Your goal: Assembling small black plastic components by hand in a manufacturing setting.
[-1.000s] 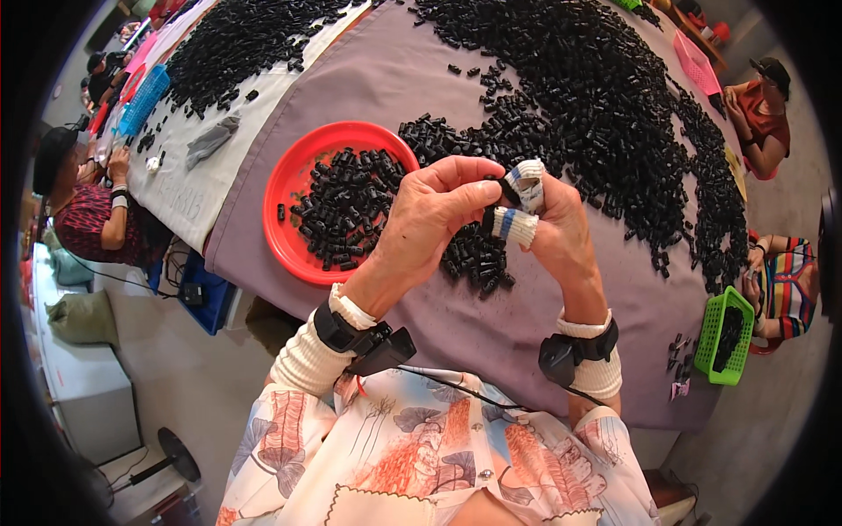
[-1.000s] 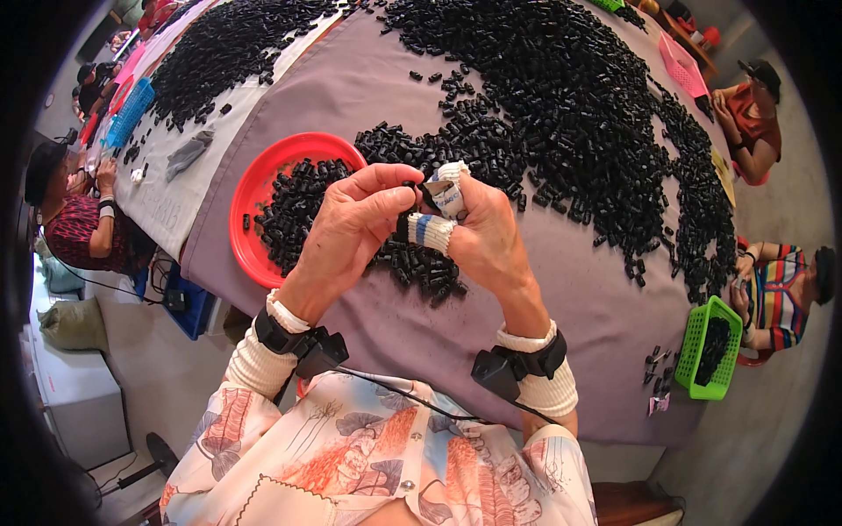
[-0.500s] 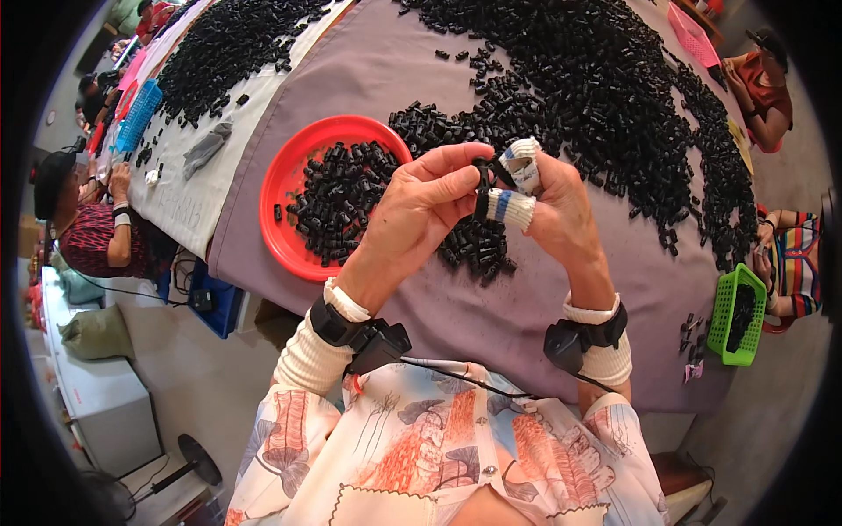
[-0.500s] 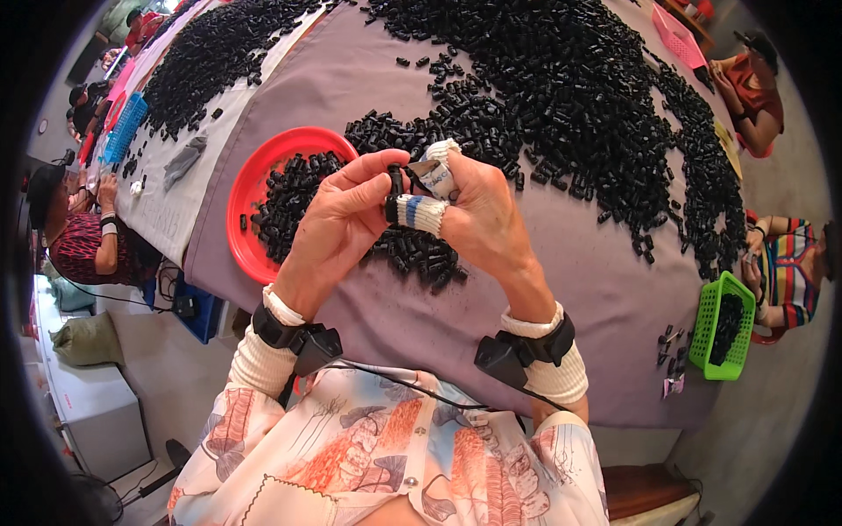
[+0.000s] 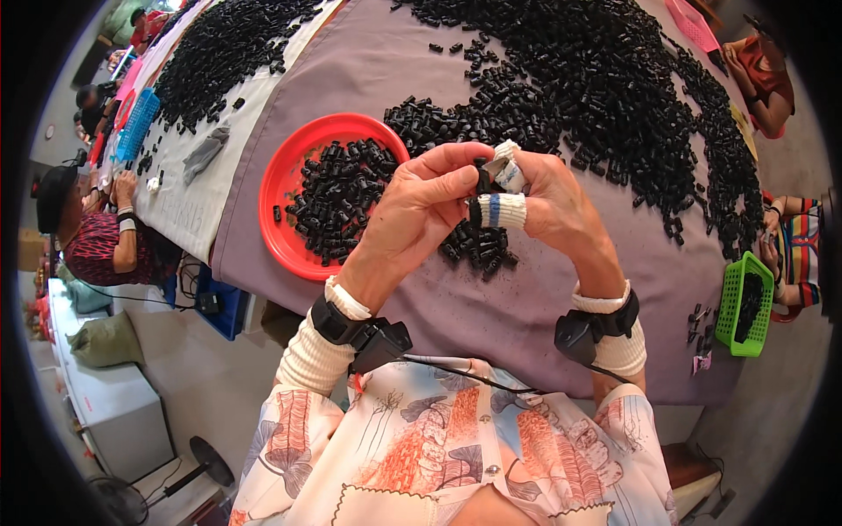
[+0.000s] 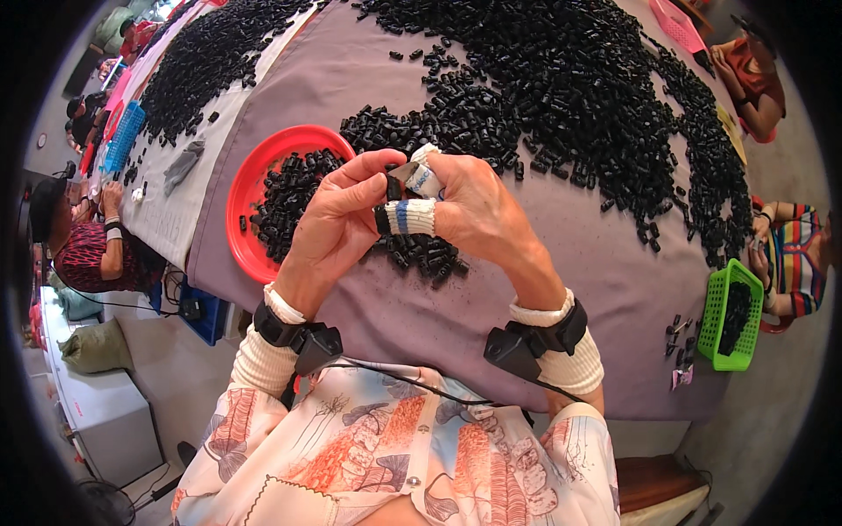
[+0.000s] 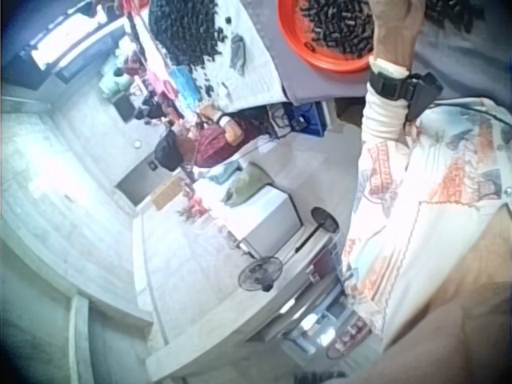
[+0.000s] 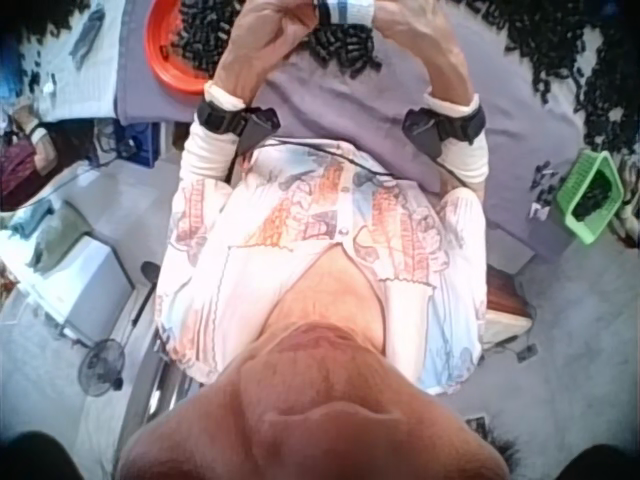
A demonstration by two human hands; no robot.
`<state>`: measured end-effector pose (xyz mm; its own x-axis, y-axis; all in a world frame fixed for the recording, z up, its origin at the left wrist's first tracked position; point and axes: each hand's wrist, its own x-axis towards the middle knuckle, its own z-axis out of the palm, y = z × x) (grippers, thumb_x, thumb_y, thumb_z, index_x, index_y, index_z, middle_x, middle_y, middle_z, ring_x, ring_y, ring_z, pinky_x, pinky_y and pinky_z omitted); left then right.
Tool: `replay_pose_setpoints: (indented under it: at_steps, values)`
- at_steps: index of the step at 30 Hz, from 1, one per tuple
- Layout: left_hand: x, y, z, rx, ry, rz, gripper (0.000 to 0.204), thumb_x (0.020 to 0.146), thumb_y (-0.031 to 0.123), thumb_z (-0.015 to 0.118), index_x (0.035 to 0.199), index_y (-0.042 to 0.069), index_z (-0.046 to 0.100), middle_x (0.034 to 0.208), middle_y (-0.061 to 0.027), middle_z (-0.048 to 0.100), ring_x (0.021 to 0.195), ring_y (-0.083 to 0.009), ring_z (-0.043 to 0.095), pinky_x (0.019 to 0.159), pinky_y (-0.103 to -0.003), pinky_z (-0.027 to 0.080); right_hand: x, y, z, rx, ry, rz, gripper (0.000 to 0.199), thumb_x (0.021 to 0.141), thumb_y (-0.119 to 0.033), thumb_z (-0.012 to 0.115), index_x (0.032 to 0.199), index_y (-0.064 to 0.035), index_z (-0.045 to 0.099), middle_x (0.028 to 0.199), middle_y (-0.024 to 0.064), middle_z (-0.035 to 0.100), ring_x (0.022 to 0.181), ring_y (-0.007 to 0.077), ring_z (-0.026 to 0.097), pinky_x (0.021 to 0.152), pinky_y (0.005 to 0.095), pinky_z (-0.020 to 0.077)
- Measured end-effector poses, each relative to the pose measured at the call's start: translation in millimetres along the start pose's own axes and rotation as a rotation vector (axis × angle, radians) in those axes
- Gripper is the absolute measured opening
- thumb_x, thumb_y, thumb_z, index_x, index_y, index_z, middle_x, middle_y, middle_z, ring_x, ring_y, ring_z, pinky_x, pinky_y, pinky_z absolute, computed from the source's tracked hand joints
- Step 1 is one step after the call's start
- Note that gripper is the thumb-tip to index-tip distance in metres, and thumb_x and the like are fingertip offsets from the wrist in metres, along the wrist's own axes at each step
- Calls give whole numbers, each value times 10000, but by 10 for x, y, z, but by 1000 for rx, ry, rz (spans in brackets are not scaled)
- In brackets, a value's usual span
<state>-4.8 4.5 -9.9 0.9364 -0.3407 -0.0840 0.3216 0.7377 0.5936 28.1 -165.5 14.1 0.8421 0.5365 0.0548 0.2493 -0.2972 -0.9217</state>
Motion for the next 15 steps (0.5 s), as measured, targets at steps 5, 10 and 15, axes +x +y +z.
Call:
replay_pose_setpoints:
  at_steps: [5, 10, 15]
  values:
    - [-2, 1, 0, 18, 16, -4, 216, 866, 47, 553, 1073, -10, 578, 974, -76, 627, 844, -123, 604, 737, -256, 497, -4, 38, 7, 30, -15, -5, 379, 674, -324, 720, 773, 8, 566, 602, 40, 511, 545, 117, 462, 506, 291, 389]
    - [-4, -9, 7, 37, 43, -16, 213, 869, 54, 552, 1070, -11, 579, 967, -78, 630, 835, -127, 608, 725, -260, 502, 0, 68, 9, 8, -41, -7, 382, 687, -331, 712, 761, 11, 558, 606, 39, 513, 550, 119, 459, 507, 294, 389]
    - [2, -32, -3, 44, 71, -14, 201, 870, 63, 555, 1050, -20, 587, 957, -82, 632, 830, -130, 610, 726, -259, 508, -14, 85, 28, 23, -37, -25, 343, 708, -285, 677, 744, 28, 540, 585, 45, 488, 543, 116, 441, 504, 299, 384]
